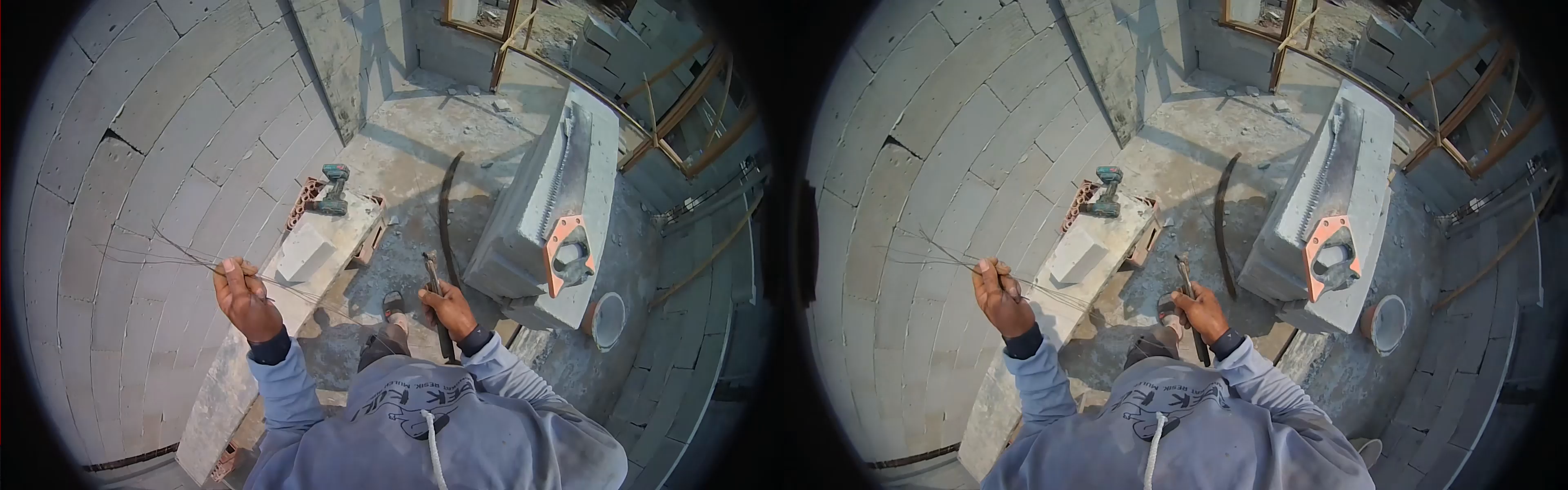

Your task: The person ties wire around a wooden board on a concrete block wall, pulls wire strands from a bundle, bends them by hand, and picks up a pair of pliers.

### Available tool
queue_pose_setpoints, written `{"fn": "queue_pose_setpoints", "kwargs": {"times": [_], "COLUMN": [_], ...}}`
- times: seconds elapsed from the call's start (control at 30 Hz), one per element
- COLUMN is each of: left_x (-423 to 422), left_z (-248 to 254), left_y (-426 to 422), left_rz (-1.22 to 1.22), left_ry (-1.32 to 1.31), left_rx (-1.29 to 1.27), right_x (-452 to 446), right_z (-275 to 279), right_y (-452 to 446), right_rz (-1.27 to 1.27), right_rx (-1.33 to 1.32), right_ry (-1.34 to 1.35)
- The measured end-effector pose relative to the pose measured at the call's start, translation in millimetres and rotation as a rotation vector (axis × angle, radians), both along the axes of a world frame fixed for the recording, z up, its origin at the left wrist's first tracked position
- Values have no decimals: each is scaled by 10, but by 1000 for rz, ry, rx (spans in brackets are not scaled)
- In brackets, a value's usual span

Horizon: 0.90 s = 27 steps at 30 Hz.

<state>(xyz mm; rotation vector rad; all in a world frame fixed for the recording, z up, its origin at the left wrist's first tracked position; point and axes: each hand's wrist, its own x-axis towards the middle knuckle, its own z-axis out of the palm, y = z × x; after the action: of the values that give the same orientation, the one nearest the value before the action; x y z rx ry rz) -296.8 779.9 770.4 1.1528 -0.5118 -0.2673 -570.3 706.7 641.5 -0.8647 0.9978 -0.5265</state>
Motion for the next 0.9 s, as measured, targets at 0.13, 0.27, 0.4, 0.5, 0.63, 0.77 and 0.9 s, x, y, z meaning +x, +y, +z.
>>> {"fn": "queue_pose_setpoints", "kwargs": {"times": [0.13, 0.27, 0.4, 0.5, 0.63, 0.77, 0.9], "left_x": [244, 28, -141, -364, -683, -1001, -1324], "left_z": [184, 334, 330, 352, 468, 305, -217], "left_y": [-1379, -2801, -4190, -5025, -5951, -6751, -7577], "left_rz": [-166, -387, -570, -613, -732, -886, -1187], "left_ry": [-50, -90, -108, -82, -179, -224, -209], "left_rx": [-35, -52, -114, -135, -105, -73, 90], "right_x": [213, 178, 78, 28, -42, -167, -247], "right_z": [256, 672, 728, 782, 973, 959, 731], "right_y": [-856, -1365, -1975, -2548, -3303, -4026, -4838], "right_rz": [-127, -345, -518, -624, -762, -849, -985], "right_rx": [6, -82, -96, -130, -170, -209, -192], "right_ry": [-2, -27, 14, 36, 57, 87, 130]}}
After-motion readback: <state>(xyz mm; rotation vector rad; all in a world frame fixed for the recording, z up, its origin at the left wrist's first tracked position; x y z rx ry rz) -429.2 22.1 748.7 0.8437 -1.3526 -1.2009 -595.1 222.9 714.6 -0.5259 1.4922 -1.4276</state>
